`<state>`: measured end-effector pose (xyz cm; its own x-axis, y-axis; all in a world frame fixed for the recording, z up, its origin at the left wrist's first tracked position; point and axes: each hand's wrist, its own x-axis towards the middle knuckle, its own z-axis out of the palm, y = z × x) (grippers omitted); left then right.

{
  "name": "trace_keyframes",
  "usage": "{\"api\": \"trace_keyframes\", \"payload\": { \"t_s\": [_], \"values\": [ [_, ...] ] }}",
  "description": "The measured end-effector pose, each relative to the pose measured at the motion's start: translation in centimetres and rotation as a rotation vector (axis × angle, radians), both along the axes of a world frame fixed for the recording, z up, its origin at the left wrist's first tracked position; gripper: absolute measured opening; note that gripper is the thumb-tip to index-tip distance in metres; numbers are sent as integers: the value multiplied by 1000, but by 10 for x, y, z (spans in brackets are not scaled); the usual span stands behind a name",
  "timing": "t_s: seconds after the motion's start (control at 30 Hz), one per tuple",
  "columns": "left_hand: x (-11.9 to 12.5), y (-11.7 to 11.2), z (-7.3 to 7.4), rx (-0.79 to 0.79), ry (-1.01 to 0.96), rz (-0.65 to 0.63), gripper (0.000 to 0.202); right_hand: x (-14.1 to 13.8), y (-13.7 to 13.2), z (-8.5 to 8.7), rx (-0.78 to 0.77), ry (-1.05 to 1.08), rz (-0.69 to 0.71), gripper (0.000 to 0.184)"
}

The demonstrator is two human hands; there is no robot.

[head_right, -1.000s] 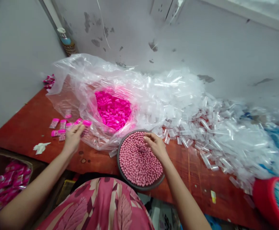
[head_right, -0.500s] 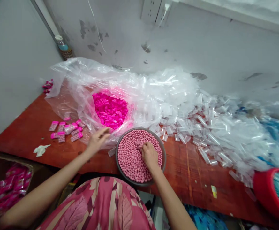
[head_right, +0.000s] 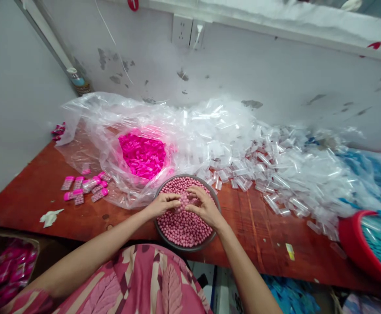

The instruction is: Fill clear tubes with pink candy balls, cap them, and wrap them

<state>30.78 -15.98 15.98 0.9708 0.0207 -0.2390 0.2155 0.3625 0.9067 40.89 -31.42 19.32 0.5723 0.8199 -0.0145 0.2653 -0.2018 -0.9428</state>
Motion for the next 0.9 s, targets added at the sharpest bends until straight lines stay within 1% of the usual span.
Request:
{"api": "trace_keyframes", "payload": {
  "t_s": [0.03,0.1,0.2,0.27,0.37,0.43,0.47,0.53,0.63,0.7,0.77,0.83,0.9],
  "values": [
    [-1,2,1,-36,16,-5,34,1,0,1,8,2,37,38],
    [-2,6,3,-69,33,-7,35,1,2,1,18,-9,63,28],
    [-3,11,2,-44,28,1,35,-2,7,0,5,4,59,20],
    [-4,15,0,-5,14,12,35,-4,9,-1,-24,100,77,19],
    [-7,21,-7,63,-13,48,35,-7,11,-5,-48,310,75,16],
    [-11,26,-11,72,-13,73,34,-5,13,-9,-54,365,43,14],
    [-14,29,-13,50,-4,90,34,-4,14,-12,-71,345,31,14],
    [-22,36,-15,-53,29,137,36,1,22,-17,-142,192,20,17],
    [-36,49,-13,-200,64,218,37,10,47,-26,-240,-204,55,28],
    [-44,58,-12,-233,76,263,35,15,75,-33,-281,-447,103,28],
    [-51,68,-12,-244,83,312,35,20,109,-41,-328,-614,153,25],
    [-56,78,-15,-251,96,367,35,25,145,-50,-369,-714,197,26],
    [-61,87,-18,-249,106,418,35,30,180,-61,-391,-771,241,26]
  ]
}}
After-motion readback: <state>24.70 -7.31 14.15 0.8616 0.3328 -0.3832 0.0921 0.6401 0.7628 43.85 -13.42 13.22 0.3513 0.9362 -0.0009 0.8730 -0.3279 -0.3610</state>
